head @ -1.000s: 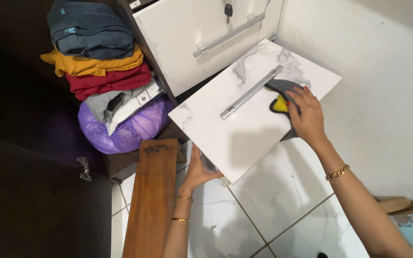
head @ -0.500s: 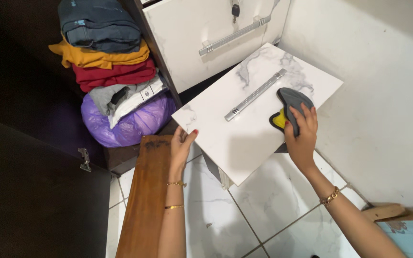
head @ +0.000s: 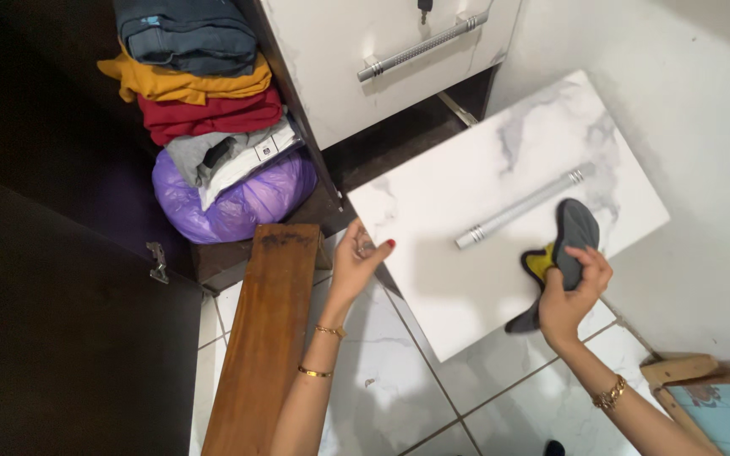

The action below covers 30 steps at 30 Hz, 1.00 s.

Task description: The person wipes the exterior and interior surfaces of a white marble-patterned drawer using a yellow and grey cloth. They remove the drawer from the cabinet to clean the inside of the drawer box and the cabinet cavity before placing the drawer back into the cabinet.

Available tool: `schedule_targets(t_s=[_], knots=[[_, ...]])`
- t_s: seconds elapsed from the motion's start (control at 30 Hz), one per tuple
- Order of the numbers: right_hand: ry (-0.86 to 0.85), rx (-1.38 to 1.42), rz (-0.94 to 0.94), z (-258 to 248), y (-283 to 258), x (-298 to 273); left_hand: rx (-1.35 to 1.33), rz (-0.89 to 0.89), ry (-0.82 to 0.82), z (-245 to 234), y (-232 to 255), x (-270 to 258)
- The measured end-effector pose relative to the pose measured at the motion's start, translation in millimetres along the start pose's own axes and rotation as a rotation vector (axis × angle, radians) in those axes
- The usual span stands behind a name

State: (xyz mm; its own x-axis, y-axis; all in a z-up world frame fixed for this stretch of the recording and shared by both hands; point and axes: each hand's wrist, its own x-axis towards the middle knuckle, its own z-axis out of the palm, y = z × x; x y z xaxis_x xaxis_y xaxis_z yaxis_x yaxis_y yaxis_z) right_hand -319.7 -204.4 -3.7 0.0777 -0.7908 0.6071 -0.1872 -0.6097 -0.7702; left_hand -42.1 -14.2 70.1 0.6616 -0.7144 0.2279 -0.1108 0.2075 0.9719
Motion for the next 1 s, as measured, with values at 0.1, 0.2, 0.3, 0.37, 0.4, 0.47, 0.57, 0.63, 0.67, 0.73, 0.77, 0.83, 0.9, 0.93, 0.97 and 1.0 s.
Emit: schedule_targets(t_s=[0.1, 0.2, 0.3, 0.37, 0.4, 0.47, 0.57, 0.63, 0.67, 0.73, 0.77, 0.83, 0.9, 0.93, 0.97, 1.0], knots=[[0.037, 0.096, 0.2, -1.0, 29.1, -6.8, 0.141, 0.033, 0.014, 15.5, 6.7, -12.1], [0.043, 0.027, 0.161, -0.7, 46.3, -8.6, 0.163, 0.012, 0.038, 24.1, 6.0, -15.5], [0.035, 0.008, 0.104, -2.6, 41.9, 7.7, 0.106, 0.01, 0.051, 22.6, 4.4, -17.7], [0.006, 0.02, 0.055, -3.3, 28.6, 26.9, 0.067, 0.033, 0.055, 18.8, 3.4, -14.5], [-0.008, 0.026, 0.03, -3.9, 19.5, 37.5, 0.067, 0.041, 0.079, 16.8, 3.9, -14.2], [-0.064, 0.055, 0.054, -3.3, -0.6, 54.6, 0.068, 0.059, 0.125, 15.3, 10.4, -12.7], [-0.15, 0.081, 0.134, -2.5, -31.4, 71.3, 0.032, 0.158, 0.149, 15.1, 44.2, -16.5], [-0.208, 0.101, 0.208, -3.8, -43.1, 76.3, 0.079, 0.27, 0.111, 15.8, 71.6, -19.9], [-0.235, 0.117, 0.246, -4.1, -46.6, 77.4, 0.102, 0.324, 0.092, 16.1, 84.1, -21.3], [-0.257, 0.178, 0.321, -3.6, -50.9, 81.3, 0.131, 0.362, 0.001, 15.8, 106.4, -21.3], [-0.25, 0.227, 0.357, -0.5, -51.4, 85.0, 0.147, 0.384, -0.046, 15.7, 114.8, -19.9], [-0.239, 0.299, 0.425, 3.4, -51.5, 91.0, 0.234, 0.413, -0.099, 20.0, 125.7, -20.5], [-0.235, 0.343, 0.486, 3.7, -49.9, 96.1, 0.271, 0.43, -0.134, 25.9, 130.4, -19.3], [-0.256, 0.313, 0.479, 2.7, -48.3, 98.6, 0.264, 0.433, -0.143, 29.6, 131.0, -17.7], [-0.274, 0.285, 0.471, 1.2, -46.7, 102.8, 0.258, 0.44, -0.153, 33.0, 132.2, -14.2], [-0.291, 0.256, 0.462, 0.3, -44.6, 107.6, 0.264, 0.444, -0.158, 35.8, 133.4, -9.8]])
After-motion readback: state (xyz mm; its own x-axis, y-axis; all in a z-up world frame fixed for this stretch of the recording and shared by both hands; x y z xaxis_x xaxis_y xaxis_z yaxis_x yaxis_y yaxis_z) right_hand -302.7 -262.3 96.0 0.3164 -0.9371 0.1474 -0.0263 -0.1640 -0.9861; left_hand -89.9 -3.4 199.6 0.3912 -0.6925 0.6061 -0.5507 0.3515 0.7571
